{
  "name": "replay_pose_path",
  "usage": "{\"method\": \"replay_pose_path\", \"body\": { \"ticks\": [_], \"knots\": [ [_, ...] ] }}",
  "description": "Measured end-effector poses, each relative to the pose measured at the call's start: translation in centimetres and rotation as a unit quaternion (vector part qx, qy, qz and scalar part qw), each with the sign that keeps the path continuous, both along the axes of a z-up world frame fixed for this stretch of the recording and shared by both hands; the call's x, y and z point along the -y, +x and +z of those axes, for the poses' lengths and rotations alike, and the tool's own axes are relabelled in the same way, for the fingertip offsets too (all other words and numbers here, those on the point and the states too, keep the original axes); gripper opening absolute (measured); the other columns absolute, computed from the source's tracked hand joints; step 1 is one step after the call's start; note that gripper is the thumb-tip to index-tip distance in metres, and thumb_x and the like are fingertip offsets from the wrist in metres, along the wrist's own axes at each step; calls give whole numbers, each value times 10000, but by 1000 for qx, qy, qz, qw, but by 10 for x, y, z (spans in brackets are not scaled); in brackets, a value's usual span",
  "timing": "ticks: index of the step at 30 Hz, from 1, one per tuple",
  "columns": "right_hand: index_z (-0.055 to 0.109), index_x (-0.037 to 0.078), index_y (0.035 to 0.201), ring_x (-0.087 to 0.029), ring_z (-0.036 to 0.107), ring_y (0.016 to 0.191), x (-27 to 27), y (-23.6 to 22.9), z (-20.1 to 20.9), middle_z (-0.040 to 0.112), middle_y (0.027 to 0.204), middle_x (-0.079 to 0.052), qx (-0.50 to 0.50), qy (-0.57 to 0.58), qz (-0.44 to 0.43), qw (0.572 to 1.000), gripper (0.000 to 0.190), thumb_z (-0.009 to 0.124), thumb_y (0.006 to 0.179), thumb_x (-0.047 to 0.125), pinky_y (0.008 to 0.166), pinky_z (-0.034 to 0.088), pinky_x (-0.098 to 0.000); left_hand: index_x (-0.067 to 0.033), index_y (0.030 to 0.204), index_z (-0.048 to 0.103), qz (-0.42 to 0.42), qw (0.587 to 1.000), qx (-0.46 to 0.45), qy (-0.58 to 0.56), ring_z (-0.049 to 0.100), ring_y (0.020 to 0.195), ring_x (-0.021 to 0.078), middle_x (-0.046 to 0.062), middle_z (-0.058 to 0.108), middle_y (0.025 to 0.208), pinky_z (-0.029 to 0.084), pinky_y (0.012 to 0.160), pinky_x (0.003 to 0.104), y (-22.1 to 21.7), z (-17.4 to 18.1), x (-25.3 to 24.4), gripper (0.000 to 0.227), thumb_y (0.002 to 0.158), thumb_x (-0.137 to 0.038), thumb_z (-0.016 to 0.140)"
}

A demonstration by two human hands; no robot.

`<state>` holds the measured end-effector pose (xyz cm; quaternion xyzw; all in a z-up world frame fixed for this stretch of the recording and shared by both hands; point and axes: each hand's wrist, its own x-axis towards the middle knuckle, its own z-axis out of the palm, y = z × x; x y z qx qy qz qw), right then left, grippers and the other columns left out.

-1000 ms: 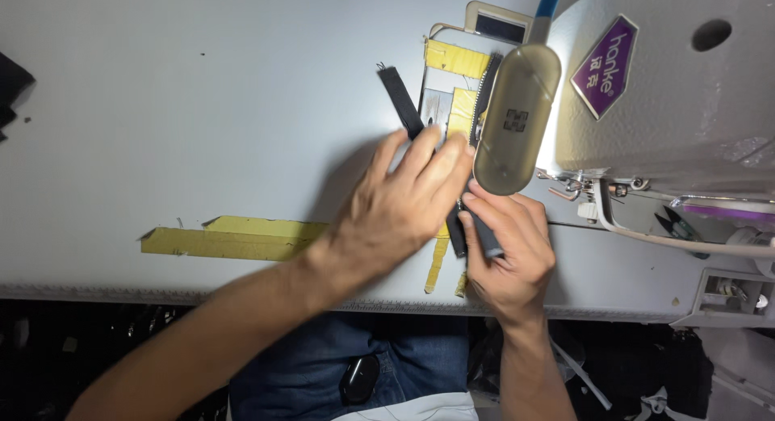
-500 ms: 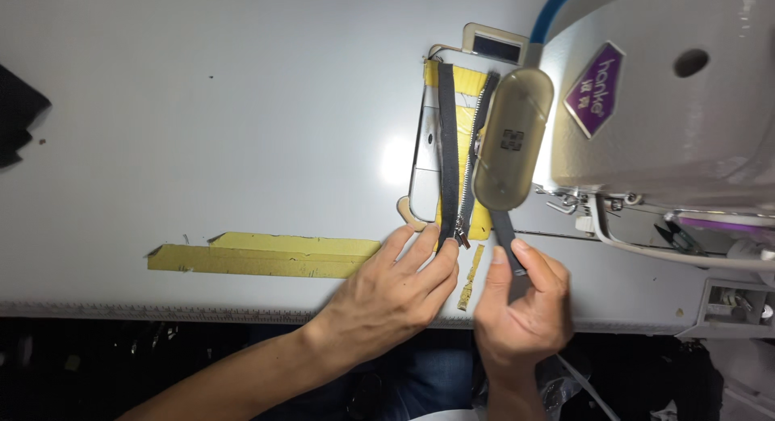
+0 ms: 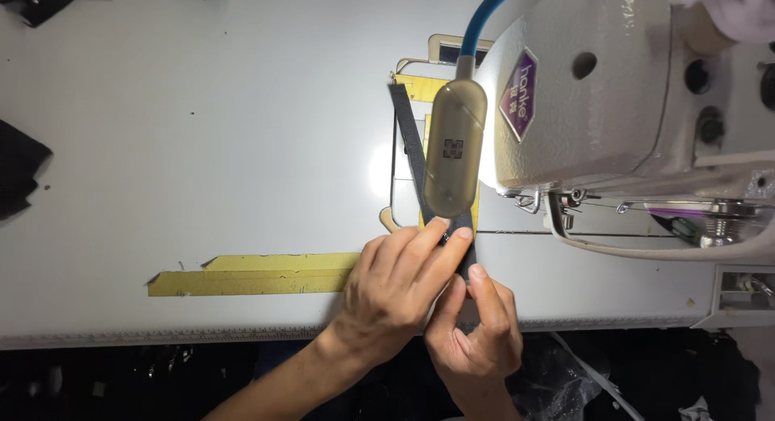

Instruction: The person sews black fabric strips onto a zipper using a sewing machine. They guide the zipper and fabric under the needle, stitch along the edges, and then cut the thread. The person repeats this process for multiple zipper assemblies, stacking the finished items on the table.

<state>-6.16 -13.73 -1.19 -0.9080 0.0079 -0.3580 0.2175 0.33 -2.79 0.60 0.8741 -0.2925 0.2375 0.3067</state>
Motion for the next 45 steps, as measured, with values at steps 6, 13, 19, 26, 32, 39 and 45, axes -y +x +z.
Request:
{"method": "replay_pose_path", "body": {
  "ticks": [6,13,19,26,32,39,45],
  "knots": [
    [542,-78,1214,-262,681,767,24,2,16,681,1012,-169,6,-81,45,996,335,728,942,-137,676,613,-335,-67,1219,729,-64,994,66,63,622,844,215,84,736,1183,482,679,332,26,12,1,244,1056,-39,549],
    [621,27,1224,-228,738,880,49,9,43,737,973,-97,-22,-261,136,955,229,638,995,31,737,556,-322,-63,1098,756,-84,988,124,23,580,759,191,73,745,1104,454,646,318,34,8,3,133,1038,-63,636],
    [605,73,1233,-267,744,910,46,10,44,736,1096,-159,15,-215,203,955,216,598,1018,92,757,619,-356,-37,1149,723,-54,998,7,-40,606,809,204,65,738,1113,407,706,350,17,5,0,307,1094,-131,436],
    [582,-66,1174,-276,692,813,34,7,26,722,1035,-192,-25,-49,71,996,246,700,969,3,746,598,-334,-42,1165,709,23,968,-108,-226,735,899,212,104,743,1159,513,763,320,0,-7,2,202,965,-21,725],
    [653,-94,1185,-295,691,881,37,30,27,707,1065,-231,-39,-85,66,993,275,786,957,-17,778,599,-358,-61,1195,703,15,980,-85,-181,720,957,213,86,722,1176,519,800,334,-3,-4,-5,199,1027,-62,597],
    [728,-68,1105,-316,654,900,31,47,11,707,1048,-185,-51,-58,149,986,137,663,986,-48,841,558,-397,-10,1163,703,-32,994,-15,-105,624,829,217,90,717,1155,436,697,352,-1,-3,-12,211,1083,-63,515],
    [741,-49,1115,-334,667,995,36,39,-4,734,1183,-197,-110,-47,158,980,234,598,932,-76,951,541,-404,-34,1183,696,-53,997,-48,-19,631,1023,233,100,681,1190,500,842,346,17,-9,-31,216,1090,-209,610]
  ]
}}
